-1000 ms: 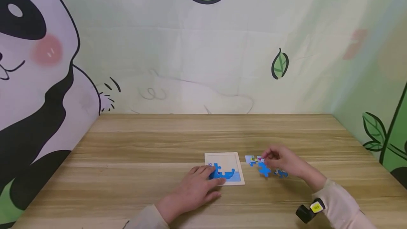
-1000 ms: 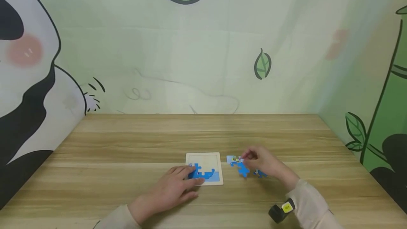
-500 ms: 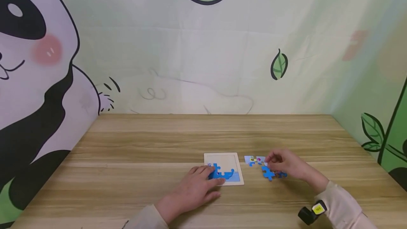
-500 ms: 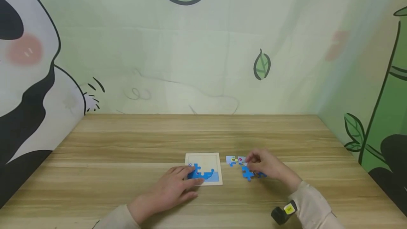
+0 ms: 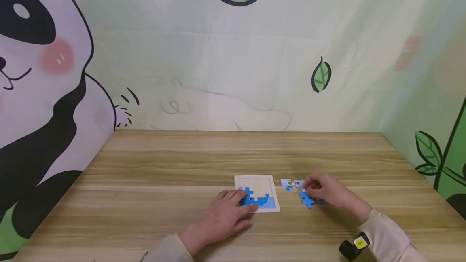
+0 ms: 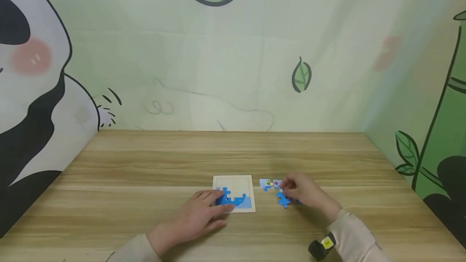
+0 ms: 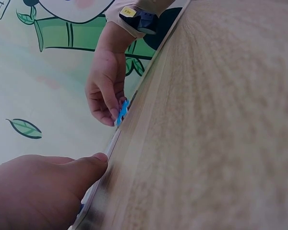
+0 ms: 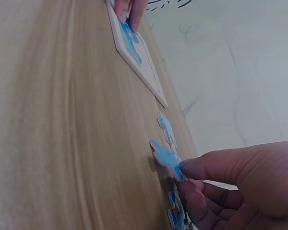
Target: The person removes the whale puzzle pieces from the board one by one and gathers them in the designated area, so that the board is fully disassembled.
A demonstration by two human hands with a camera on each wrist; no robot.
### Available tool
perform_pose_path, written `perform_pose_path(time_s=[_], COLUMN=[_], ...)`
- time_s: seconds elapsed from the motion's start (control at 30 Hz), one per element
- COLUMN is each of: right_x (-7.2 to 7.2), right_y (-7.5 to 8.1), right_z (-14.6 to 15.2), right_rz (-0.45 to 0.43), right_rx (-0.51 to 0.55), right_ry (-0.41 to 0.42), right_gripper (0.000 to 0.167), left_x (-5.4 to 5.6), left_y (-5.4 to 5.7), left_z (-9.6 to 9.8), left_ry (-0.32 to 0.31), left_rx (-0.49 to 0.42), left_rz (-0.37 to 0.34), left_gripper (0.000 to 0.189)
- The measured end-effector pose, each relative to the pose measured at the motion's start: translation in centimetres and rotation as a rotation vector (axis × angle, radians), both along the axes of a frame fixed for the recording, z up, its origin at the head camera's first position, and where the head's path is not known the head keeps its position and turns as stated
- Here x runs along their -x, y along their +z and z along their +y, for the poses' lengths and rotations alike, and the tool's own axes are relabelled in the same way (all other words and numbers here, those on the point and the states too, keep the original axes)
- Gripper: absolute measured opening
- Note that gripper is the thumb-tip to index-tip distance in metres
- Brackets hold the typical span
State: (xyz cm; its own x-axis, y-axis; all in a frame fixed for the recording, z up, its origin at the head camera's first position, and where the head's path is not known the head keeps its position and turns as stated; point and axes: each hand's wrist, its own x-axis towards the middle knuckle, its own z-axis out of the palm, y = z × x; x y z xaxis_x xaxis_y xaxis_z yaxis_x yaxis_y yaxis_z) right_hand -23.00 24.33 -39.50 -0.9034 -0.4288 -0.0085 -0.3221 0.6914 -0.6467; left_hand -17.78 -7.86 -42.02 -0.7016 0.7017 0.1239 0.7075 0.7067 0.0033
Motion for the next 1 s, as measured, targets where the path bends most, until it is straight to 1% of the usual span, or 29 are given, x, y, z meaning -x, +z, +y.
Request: perform_pose_path(time_s=[0.2,0.53,0.83,1.0], right_x=[-0.2,-0.3,0.0,0.0], right_y=[0.0,0.2,1.3,2.0], right_z=[-0.1,-0.5,-0.6,-1.3], right_rz=[0.026,0.022,0.047,0.069], right_rx=[-0.05,-0.055,0.015,0.041], right_ry=[-0.027,-0.035,0.002,0.004], right_gripper=[0.007,0.01,0.018,0.018], left_x=[0.1,-0.1,-0.1,-0.1], left_y=[0.2,0.3,0.1,0.2], left_z=[0.0,-0.1,0.0,0.1], left_ry=[0.002,0.004,0.0,-0.007], left_rx=[0.012,0.033,0.039,0.062], left_rz=[-0.021,0.004,0.024,0.057], left_gripper=[0.044,0.045,0.046,0.049])
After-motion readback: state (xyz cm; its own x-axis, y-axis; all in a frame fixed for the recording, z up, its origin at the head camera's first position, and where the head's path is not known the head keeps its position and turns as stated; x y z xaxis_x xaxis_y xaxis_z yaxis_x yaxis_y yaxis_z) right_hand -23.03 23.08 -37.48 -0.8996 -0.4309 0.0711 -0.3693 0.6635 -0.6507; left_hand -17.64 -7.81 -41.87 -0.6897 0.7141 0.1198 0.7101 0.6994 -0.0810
